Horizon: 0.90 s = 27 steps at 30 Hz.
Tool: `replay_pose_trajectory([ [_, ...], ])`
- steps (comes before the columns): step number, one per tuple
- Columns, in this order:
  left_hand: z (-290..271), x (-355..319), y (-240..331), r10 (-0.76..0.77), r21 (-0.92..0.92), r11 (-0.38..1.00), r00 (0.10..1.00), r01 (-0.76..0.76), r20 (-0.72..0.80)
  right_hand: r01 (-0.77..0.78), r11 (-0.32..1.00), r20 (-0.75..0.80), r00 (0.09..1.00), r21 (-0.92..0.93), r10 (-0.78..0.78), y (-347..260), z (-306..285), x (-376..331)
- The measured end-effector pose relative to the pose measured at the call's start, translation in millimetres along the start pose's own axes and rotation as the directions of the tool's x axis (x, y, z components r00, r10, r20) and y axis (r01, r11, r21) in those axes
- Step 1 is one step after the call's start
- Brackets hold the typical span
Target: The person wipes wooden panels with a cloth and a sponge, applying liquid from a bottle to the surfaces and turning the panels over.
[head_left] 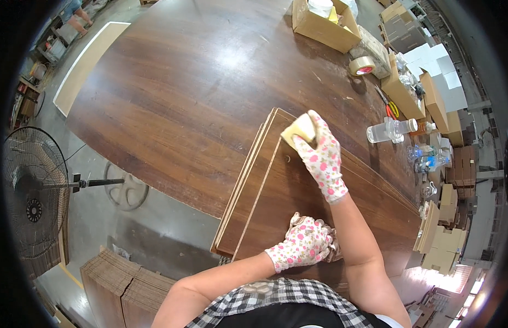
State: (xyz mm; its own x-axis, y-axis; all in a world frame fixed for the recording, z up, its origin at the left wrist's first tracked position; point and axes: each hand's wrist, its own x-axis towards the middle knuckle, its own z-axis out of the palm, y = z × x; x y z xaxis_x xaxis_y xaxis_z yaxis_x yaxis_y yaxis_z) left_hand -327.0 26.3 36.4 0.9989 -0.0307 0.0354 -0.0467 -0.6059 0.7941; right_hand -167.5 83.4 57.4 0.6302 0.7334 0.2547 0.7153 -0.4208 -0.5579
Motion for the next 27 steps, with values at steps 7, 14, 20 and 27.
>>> replay_pose_trajectory([
  [7,3.9,0.4,1.1,-0.011,-0.040,0.999,1.000,0.012,0.013,-0.072,0.997,-0.039,0.997,0.040,0.073,2.4,-12.0,-3.8],
  [14,-17.6,-0.5,3.0,-0.052,-0.060,0.996,0.992,0.060,0.119,-0.037,0.997,-0.012,0.999,-0.065,0.036,10.5,-13.5,-11.9],
  [20,-8.6,0.1,3.5,0.036,-0.013,0.999,0.995,-0.035,0.097,0.062,0.995,-0.092,0.994,0.078,-0.055,-15.2,-4.7,-0.4],
  [27,-6.1,-3.0,-5.4,0.134,0.009,0.991,0.989,-0.134,-0.068,-0.061,0.992,-0.028,0.998,-0.113,0.058,12.6,-27.7,-27.9],
])
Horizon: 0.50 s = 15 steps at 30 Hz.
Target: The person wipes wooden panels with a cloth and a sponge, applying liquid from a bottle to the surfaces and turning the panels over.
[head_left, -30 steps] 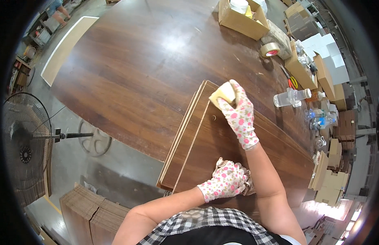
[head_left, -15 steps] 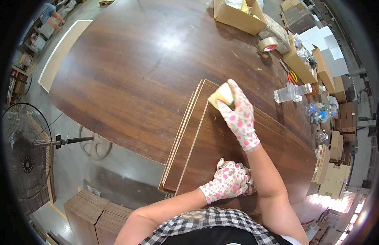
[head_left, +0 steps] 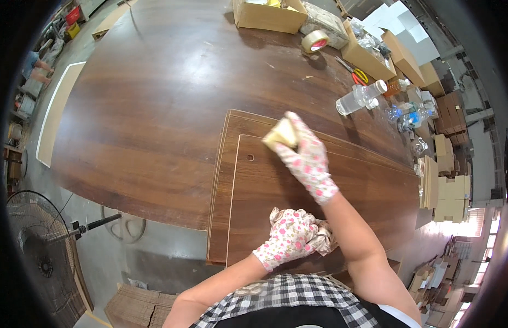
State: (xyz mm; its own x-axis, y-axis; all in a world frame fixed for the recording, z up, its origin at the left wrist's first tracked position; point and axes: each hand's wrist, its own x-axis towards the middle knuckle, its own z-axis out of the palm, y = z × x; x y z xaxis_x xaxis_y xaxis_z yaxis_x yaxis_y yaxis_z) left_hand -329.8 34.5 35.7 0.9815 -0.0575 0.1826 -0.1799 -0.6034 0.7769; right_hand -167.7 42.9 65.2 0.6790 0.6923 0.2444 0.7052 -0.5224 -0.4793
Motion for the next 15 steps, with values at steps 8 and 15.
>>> replay_pose_trajectory([
  [8,-4.4,10.3,7.4,0.040,0.094,0.994,0.994,-0.050,0.100,-0.139,0.990,-0.176,0.974,0.040,0.144,24.6,-36.0,-18.9],
  [15,1.2,3.2,-4.7,0.025,0.079,0.996,0.998,-0.030,0.065,-0.099,0.995,-0.132,0.987,-0.023,0.095,40.0,-22.2,-23.2],
])
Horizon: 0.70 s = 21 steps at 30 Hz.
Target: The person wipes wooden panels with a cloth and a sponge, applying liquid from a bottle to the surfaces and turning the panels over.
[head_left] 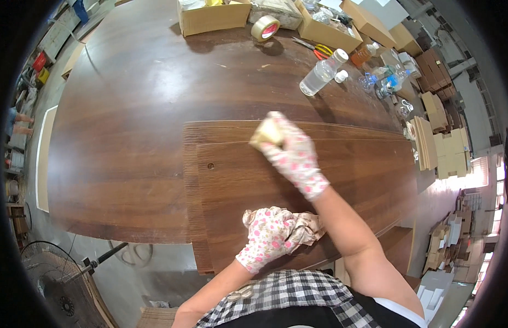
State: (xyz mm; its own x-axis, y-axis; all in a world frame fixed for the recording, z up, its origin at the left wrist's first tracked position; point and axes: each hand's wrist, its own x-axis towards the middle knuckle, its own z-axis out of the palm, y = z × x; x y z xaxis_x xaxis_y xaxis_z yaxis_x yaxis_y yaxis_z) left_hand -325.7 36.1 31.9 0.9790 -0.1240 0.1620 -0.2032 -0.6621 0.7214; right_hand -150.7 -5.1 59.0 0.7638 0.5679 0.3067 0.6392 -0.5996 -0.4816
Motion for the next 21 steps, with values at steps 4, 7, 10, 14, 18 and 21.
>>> replay_pose_trajectory([
  [4,4.9,0.1,4.0,0.005,0.040,0.999,1.000,-0.004,-0.029,-0.280,0.959,-0.181,0.942,0.031,0.281,68.8,-65.4,-24.4],
  [7,2.7,-1.8,4.5,0.009,0.046,0.999,0.999,-0.007,-0.036,-0.299,0.860,-0.040,0.938,0.414,0.345,19.0,-56.0,-9.1],
  [10,1.4,0.5,1.8,0.040,0.007,0.999,0.991,-0.040,-0.124,0.007,0.999,-0.022,1.000,-0.053,-0.008,14.4,-9.1,-5.2],
  [14,4.7,-2.1,0.2,0.036,0.013,0.999,0.990,-0.035,-0.133,-0.038,0.997,-0.115,0.993,-0.064,0.031,63.1,-46.3,-18.5],
  [18,8.4,5.4,8.2,0.017,0.035,0.999,0.989,-0.012,-0.147,-0.385,0.922,-0.231,0.893,0.047,0.385,133.2,-105.9,-32.4],
  [21,9.8,6.4,8.0,-0.021,0.080,0.996,0.985,0.035,-0.174,-0.110,0.994,-0.179,0.978,-0.008,0.107,90.6,-83.3,-17.7],
])
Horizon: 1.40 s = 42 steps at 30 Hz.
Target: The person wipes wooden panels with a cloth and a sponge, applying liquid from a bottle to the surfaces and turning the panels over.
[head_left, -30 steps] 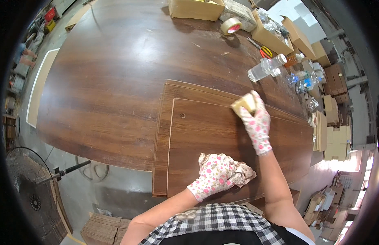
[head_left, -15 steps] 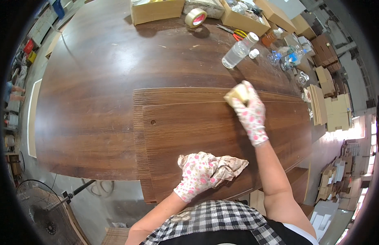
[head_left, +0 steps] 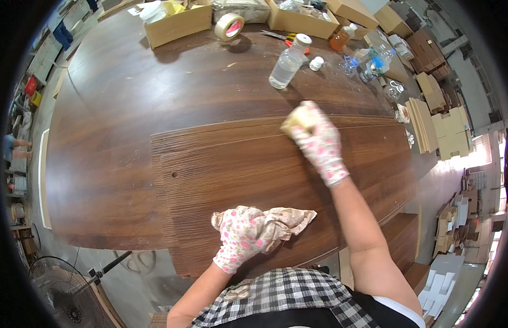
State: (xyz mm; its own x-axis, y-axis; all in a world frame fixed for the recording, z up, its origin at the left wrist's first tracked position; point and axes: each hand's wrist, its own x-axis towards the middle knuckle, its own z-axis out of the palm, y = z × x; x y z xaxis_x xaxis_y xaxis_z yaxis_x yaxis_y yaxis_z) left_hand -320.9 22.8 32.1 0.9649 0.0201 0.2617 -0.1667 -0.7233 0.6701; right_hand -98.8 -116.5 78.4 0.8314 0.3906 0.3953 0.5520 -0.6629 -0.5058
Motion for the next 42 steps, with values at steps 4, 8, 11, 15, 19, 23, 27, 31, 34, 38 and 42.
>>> replay_pose_trajectory([
  [4,-2.0,-0.5,1.9,-0.043,0.061,0.997,0.999,0.041,0.031,-0.011,1.000,0.173,0.985,-0.029,0.016,0.1,20.1,-8.1],
  [8,6.7,7.9,14.1,-0.090,0.085,0.992,0.994,0.095,-0.063,-0.158,0.970,-0.041,0.987,-0.184,0.153,99.4,-45.7,-13.9],
  [11,19.4,34.1,27.1,-0.032,0.087,0.995,0.997,0.038,-0.073,-0.106,0.972,-0.118,0.990,-0.211,0.082,100.9,-64.3,-3.4],
  [15,41.0,65.4,33.8,0.033,0.098,0.995,0.998,-0.027,-0.058,0.041,0.997,0.048,0.998,-0.070,-0.038,76.8,-25.4,-2.5],
  [19,58.8,79.9,44.7,-0.028,0.091,0.995,0.996,0.035,-0.081,-0.094,0.992,0.018,0.995,-0.086,0.096,154.9,-74.5,-5.6],
  [23,84.1,102.9,75.3,-0.088,0.180,0.980,0.996,0.081,0.033,-0.212,0.952,-0.122,0.974,-0.219,0.188,211.7,-131.7,1.7],
  [27,109.4,121.0,79.3,-0.014,0.255,0.967,1.000,0.013,0.003,0.004,1.000,0.061,0.998,-0.026,-0.002,168.2,-84.9,2.7],
  [31,114.4,126.3,79.6,-0.001,0.276,0.961,0.997,0.021,-0.075,-0.087,0.992,0.004,0.996,-0.093,0.088,230.7,-125.2,0.2],
  [34,123.5,131.9,85.8,-0.010,0.255,0.966,0.989,0.048,-0.148,-0.310,0.945,-0.174,0.941,-0.107,0.289,341.3,-176.2,-3.9],
  [38,130.1,137.3,87.1,0.007,0.327,0.944,0.990,0.040,-0.141,-0.059,0.995,-0.103,0.993,-0.082,0.051,279.9,-159.7,2.6],
  [42,126.7,136.2,83.9,0.017,0.297,0.955,0.994,0.016,-0.108,-0.149,0.988,0.083,0.985,-0.029,0.150,273.9,-150.5,-1.1],
])
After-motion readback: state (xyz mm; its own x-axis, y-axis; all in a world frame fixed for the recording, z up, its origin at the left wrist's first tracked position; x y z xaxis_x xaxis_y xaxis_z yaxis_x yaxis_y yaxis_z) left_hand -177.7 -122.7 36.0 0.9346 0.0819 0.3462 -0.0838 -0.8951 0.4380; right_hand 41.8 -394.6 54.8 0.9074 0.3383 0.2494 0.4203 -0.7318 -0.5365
